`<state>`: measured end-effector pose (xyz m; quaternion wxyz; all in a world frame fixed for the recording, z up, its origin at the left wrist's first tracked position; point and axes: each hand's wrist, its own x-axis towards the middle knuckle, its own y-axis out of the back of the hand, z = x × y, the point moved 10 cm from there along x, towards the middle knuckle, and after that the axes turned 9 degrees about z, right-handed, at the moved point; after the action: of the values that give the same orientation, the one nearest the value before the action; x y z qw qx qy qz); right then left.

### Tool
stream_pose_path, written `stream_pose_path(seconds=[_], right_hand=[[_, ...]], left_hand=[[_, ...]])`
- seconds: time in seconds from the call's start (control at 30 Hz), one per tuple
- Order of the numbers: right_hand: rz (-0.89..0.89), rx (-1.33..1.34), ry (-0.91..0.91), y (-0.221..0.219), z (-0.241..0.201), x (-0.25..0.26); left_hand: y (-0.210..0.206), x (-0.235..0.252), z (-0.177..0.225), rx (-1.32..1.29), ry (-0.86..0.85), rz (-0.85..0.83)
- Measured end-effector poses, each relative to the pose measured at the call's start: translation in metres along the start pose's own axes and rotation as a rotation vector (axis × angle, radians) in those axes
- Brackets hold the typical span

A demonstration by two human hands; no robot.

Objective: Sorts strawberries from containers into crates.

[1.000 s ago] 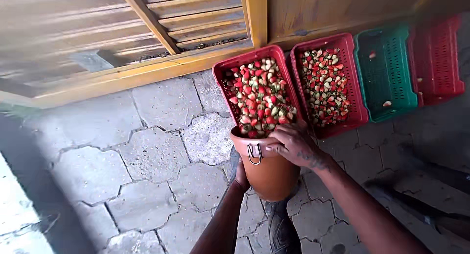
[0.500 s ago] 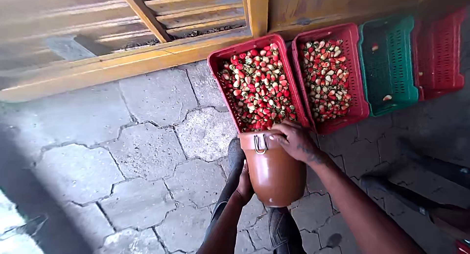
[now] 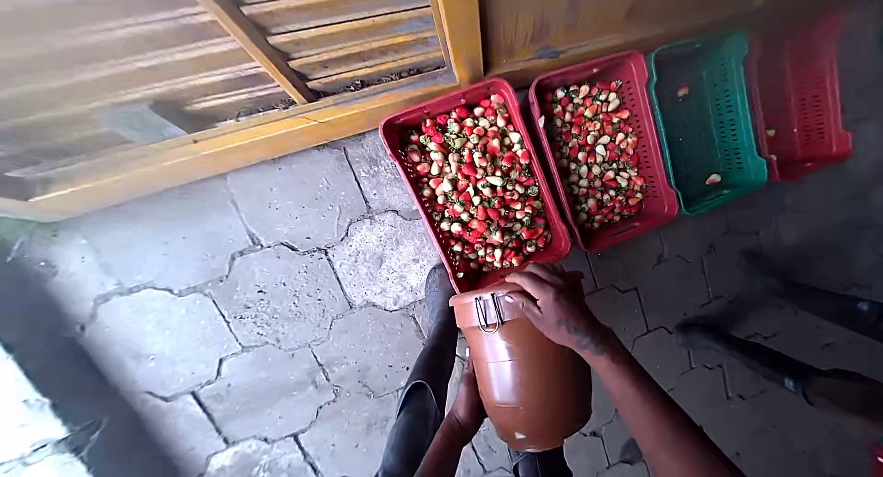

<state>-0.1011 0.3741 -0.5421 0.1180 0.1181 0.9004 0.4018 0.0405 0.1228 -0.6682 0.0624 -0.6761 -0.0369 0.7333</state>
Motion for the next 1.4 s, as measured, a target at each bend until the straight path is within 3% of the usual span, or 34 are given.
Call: stream_pose_path(seconds=[0.1,0.17,0.23,0.3,0.4,0.5,0.57,0.67,0.8,0.9,1.0,1.07,1.13,1.2,1.27,1.4], right_hand=[[-0.156,0.025,-0.108,0.008,0.01,-0.015],[-0.48,0.063,-0.319,-0.011,0.038,-0.066],[-0.624,0.145,-0.419,-0.029,0.059,-0.142],[-0.596,0.122,-0.468,-0.033,0.078,-0.215],[-0.403,0.026,-0.619,-0.035,0.121,-0.3],[-0.17,-0.11,-0.759,-0.038,0.171,-0.345],[-0.072,-0.194,-0.833,-0.049,0.198,-0.359],[-0.044,-0.216,-0.945,-0.078,0.227,-0.371],[-0.102,-0.104,-1.12,-0.131,0.231,-0.388],[-0.129,0.015,-1.239,-0.153,0.22,-0.401],[0.019,-0.043,-1.159,-0.137,0.204,-0.407],[0.158,-0.07,-1.066,-0.114,0.189,-0.413],[0.246,-0.049,-0.967,-0.097,0.174,-0.424],[0.24,0.028,-0.904,-0.09,0.163,-0.439],[0.195,0.117,-0.891,-0.09,0.161,-0.452],[0.178,0.25,-0.96,-0.1,0.161,-0.466]], left_hand=[[0.006,0.001,-0.002,0.198,0.059,-0.022],[0.035,0.022,-0.008,0.533,0.14,0.024],[0.052,0.049,0.015,0.869,0.096,0.054],[0.036,0.077,0.077,1.203,-0.164,0.087],[-0.034,0.098,0.181,1.559,-0.481,0.186],[-0.12,0.131,0.235,1.786,-0.868,0.147],[-0.176,0.153,0.243,1.864,-1.049,0.029],[-0.222,0.198,0.236,2.016,-0.984,0.014],[-0.227,0.238,0.226,2.169,-0.82,0.261],[-0.202,0.235,0.219,2.189,-0.648,0.402],[-0.178,0.226,0.211,2.151,-0.606,0.29],[-0.181,0.21,0.213,2.058,-0.672,0.248],[-0.2,0.189,0.236,1.966,-0.76,0.309],[-0.229,0.182,0.27,1.883,-0.905,0.39],[-0.251,0.195,0.295,1.949,-0.934,0.449],[-0.249,0.224,0.288,2.051,-0.896,0.466]])
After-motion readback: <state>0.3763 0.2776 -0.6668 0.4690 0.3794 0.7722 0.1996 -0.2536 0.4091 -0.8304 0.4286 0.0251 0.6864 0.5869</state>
